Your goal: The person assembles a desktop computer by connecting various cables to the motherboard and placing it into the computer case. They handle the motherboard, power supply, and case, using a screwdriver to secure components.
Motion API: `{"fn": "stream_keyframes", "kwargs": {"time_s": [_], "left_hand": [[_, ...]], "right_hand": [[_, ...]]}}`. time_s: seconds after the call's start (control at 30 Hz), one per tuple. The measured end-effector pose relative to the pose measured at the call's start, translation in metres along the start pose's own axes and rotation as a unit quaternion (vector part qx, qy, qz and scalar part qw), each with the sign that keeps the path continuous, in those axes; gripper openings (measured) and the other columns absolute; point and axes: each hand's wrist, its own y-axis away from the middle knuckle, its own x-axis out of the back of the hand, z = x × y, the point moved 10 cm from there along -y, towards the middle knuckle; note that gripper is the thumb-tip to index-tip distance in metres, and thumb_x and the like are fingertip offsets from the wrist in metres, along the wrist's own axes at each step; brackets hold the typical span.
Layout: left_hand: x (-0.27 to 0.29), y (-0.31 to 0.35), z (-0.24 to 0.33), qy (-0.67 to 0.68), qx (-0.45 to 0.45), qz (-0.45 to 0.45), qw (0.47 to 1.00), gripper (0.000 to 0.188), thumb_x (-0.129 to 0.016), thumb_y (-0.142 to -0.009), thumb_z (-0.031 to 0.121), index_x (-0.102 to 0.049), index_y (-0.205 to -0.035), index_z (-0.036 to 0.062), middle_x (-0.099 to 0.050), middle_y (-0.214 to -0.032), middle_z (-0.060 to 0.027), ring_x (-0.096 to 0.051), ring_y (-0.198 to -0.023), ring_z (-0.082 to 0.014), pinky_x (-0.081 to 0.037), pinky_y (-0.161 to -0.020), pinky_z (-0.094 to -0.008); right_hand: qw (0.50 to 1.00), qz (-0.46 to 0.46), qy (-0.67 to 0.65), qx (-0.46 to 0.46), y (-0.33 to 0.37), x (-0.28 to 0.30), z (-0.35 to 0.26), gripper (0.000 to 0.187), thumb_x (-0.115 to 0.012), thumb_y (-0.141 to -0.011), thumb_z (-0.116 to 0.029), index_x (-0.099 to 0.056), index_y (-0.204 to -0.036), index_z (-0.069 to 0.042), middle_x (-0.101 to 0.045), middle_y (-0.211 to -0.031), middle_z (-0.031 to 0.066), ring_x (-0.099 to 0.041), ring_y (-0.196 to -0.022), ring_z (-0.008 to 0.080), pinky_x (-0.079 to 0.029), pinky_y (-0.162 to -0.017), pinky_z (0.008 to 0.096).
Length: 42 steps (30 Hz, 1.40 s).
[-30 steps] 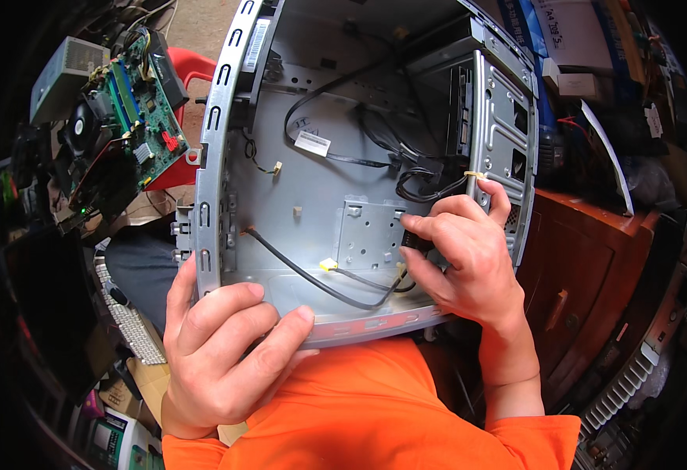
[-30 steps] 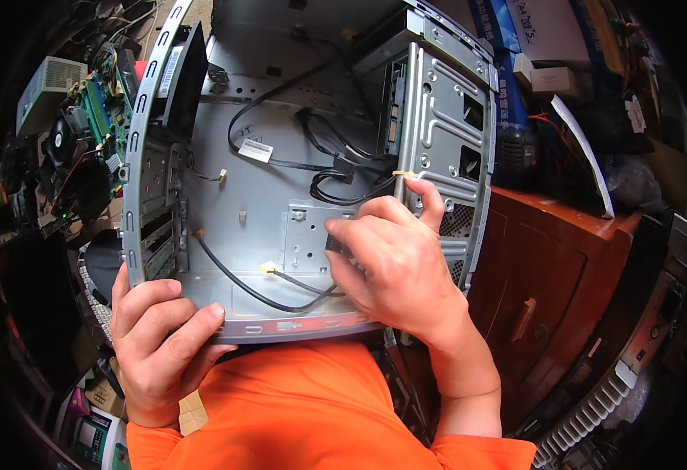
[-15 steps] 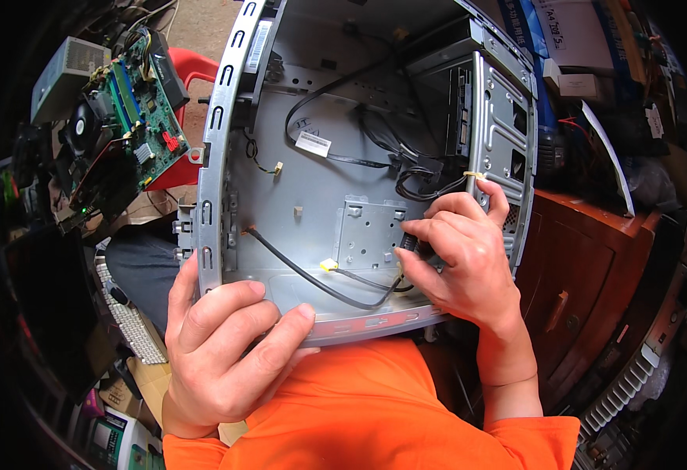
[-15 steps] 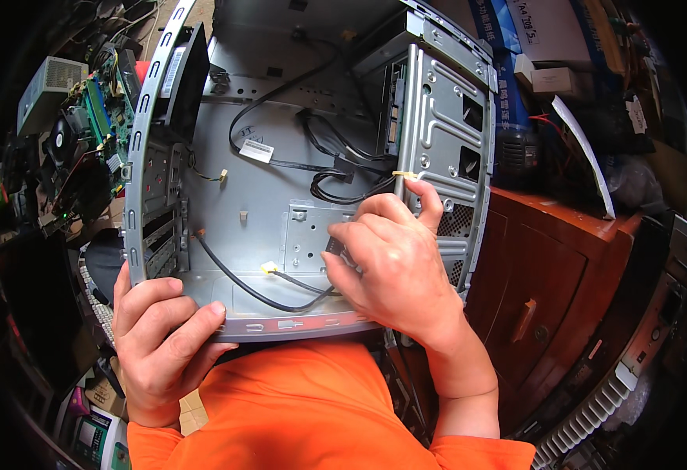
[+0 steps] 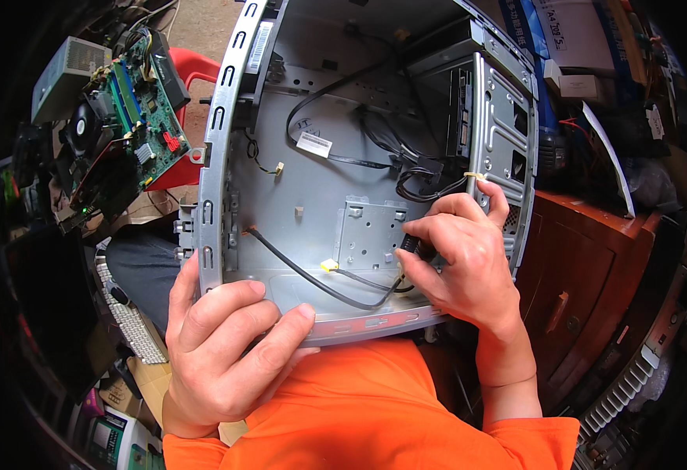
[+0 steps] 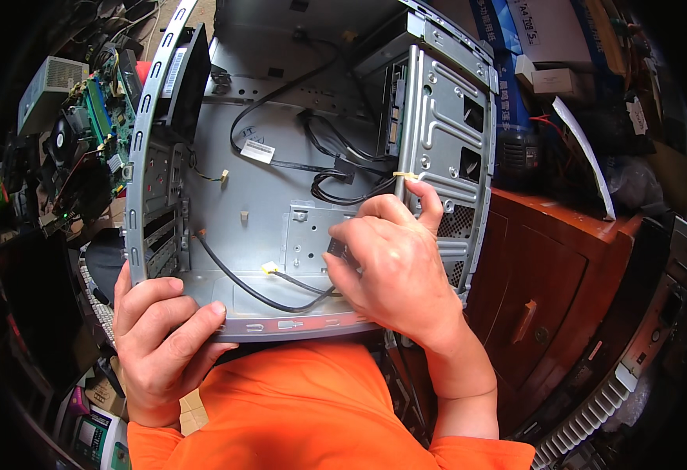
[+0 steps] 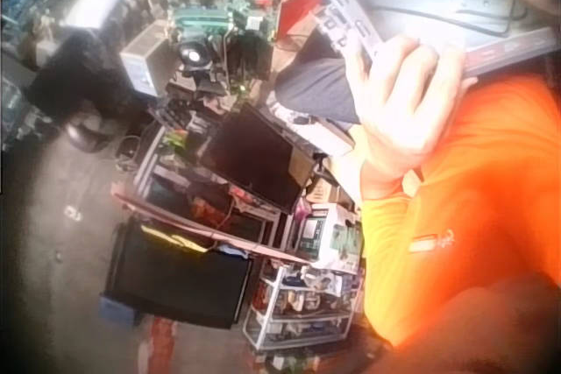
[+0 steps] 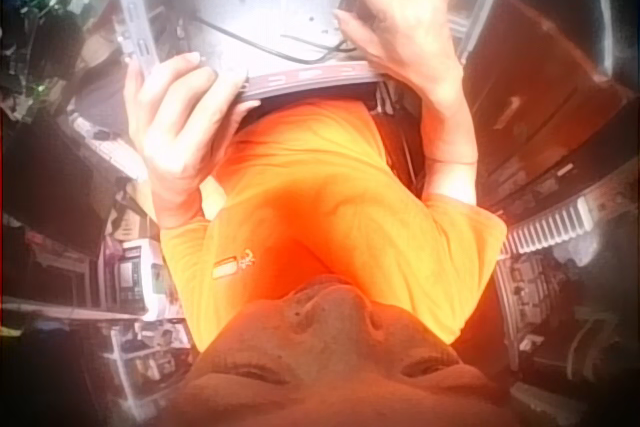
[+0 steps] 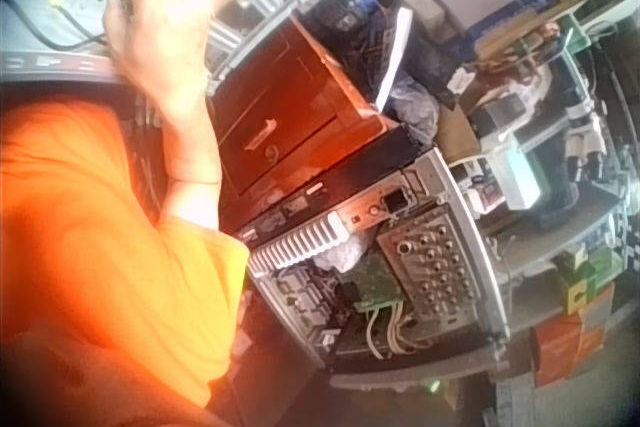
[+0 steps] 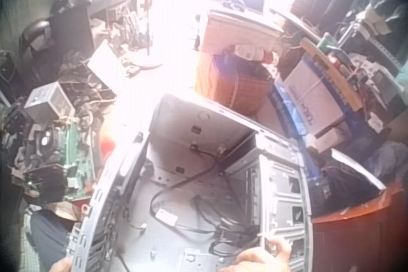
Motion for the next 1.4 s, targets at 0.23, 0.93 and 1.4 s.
{"fn": "stream_keyframes", "kwargs": {"time_s": [0.23, 0.93, 1.4], "left_hand": [[-0.0004, 0.0004, -0.0004, -0.001, 0.0, -0.001, 1.0, 0.031, -0.086, -0.078, 0.029, -0.082, -0.104, 0.0145, -0.064, -0.086, 0.0007, -0.064, -0.1, -0.0218, -0.047, -0.108, -0.0649], [0.0002, 0.0005, -0.0013, 0.005, 0.001, -0.002, 1.0, 0.033, -0.087, -0.077, 0.028, -0.081, -0.106, 0.0142, -0.064, -0.088, 0.0002, -0.064, -0.1, -0.0224, -0.048, -0.107, -0.0647], [-0.0012, 0.0016, -0.0018, 0.007, -0.006, 0.012, 1.0, 0.033, -0.087, -0.079, 0.032, -0.081, -0.108, 0.0183, -0.066, -0.089, 0.0029, -0.066, -0.102, -0.0222, -0.042, -0.116, -0.0608]], "right_hand": [[1.0, -0.005, 0.006, -0.003, -0.0011, 0.0002, -0.0011, 0.019, -0.083, -0.077, -0.013, -0.072, -0.091, -0.008, -0.069, -0.075, 0.0001, -0.068, -0.094, 0.0212, -0.025, -0.116, 0.057], [1.0, -0.005, 0.015, -0.013, -0.0018, -0.0002, -0.002, 0.019, -0.084, -0.078, -0.014, -0.072, -0.092, -0.007, -0.069, -0.072, 0.0014, -0.068, -0.095, 0.0219, -0.026, -0.116, 0.0568], [1.0, -0.007, 0.018, -0.023, 0.0009, -0.0001, 0.0022, 0.025, -0.085, -0.078, -0.014, -0.07, -0.096, -0.007, -0.07, -0.076, 0.0031, -0.067, -0.095, 0.0234, -0.025, -0.117, 0.0539]]}}
